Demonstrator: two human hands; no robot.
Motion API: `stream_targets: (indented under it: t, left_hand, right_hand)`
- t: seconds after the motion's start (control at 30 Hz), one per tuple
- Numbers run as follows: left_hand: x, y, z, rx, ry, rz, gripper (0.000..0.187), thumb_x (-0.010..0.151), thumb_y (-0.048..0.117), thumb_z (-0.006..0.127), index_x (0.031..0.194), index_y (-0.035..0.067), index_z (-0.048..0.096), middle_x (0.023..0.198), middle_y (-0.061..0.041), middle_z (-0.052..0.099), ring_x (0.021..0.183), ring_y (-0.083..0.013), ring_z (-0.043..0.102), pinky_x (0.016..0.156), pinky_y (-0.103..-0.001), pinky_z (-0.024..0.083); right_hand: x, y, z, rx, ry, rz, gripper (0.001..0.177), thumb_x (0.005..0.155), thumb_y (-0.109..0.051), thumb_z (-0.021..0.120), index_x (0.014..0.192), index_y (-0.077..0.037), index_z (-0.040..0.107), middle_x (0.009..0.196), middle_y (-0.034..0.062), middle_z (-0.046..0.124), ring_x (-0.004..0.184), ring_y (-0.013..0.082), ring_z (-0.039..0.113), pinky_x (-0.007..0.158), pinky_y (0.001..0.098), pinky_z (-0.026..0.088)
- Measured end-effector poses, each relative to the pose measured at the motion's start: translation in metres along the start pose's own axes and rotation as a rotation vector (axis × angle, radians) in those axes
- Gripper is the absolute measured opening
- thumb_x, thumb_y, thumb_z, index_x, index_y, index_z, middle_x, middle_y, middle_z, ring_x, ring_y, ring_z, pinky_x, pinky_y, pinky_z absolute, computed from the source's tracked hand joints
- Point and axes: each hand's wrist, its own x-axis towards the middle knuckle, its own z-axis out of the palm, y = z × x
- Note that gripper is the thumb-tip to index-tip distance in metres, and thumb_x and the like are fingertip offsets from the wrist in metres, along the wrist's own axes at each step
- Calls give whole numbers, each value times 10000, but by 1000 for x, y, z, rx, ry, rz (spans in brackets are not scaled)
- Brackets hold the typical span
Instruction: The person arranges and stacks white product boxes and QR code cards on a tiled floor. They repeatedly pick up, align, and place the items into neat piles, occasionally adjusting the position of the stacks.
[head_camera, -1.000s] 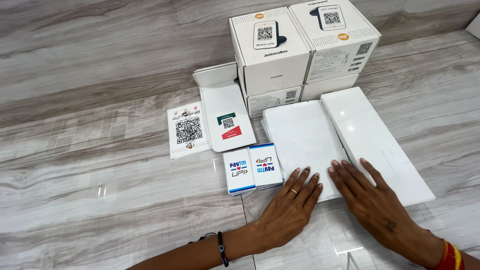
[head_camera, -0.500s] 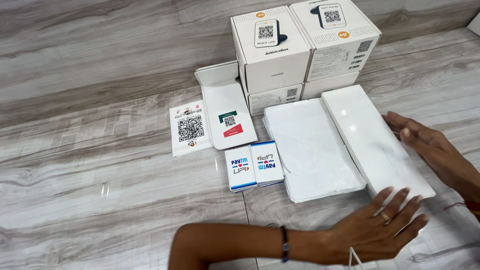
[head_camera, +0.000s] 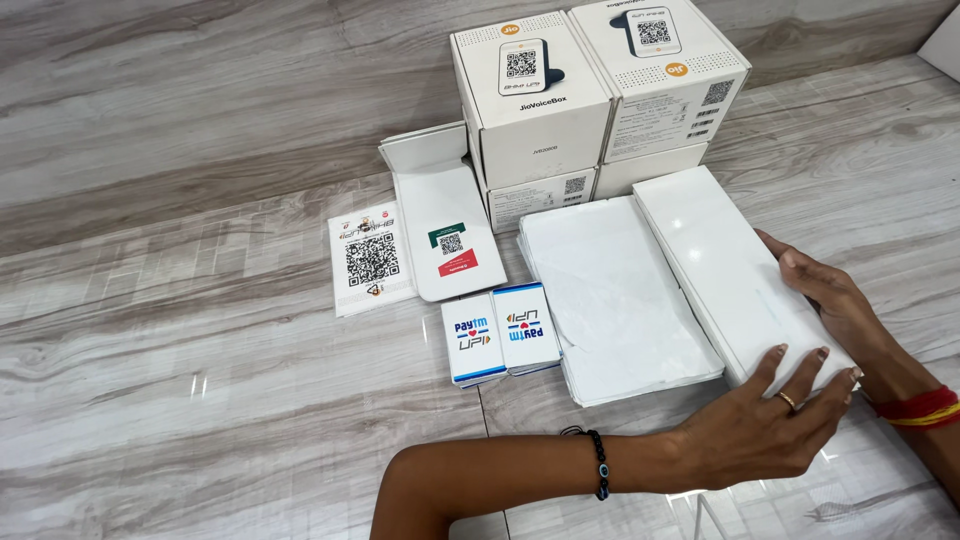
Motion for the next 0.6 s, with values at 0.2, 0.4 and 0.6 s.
stream_targets:
  t: [0.2, 0.4, 0.6]
  left_hand:
    - [-3, -6, 6, -45, 7, -9, 315, 966, 229, 666, 1207, 35, 726, 1588, -189, 465, 1468, -443, 530, 1077, -728, 497]
    - [-6, -7, 8, -88, 16, -53, 365, 947, 257, 677, 1242, 50, 732, 1632, -145, 390, 1458, -469, 479, 1068, -781, 487]
    - [-9, -1, 21, -31, -5, -41, 418, 1036, 321, 632, 1394, 106, 652, 1671, -145, 363, 1550, -436, 409, 1105, -719, 487]
  right_hand:
    - [-8, -11, 10, -42, 42, -28, 542, 984, -281, 459, 1509, -152, 485, 1546, 40, 527, 1329, 148, 529, 1045, 283, 452]
    - [-14, -17, 11, -17, 26, 4, 538, 993, -252, 448, 1523, -166, 486, 1517, 84, 553, 1298, 172, 553, 1039, 297, 452]
    - [-7, -8, 5, -24, 30, -6, 520, 999, -256, 439, 1508, -164, 490, 1550, 63, 528, 1340, 178, 508, 1069, 325, 429]
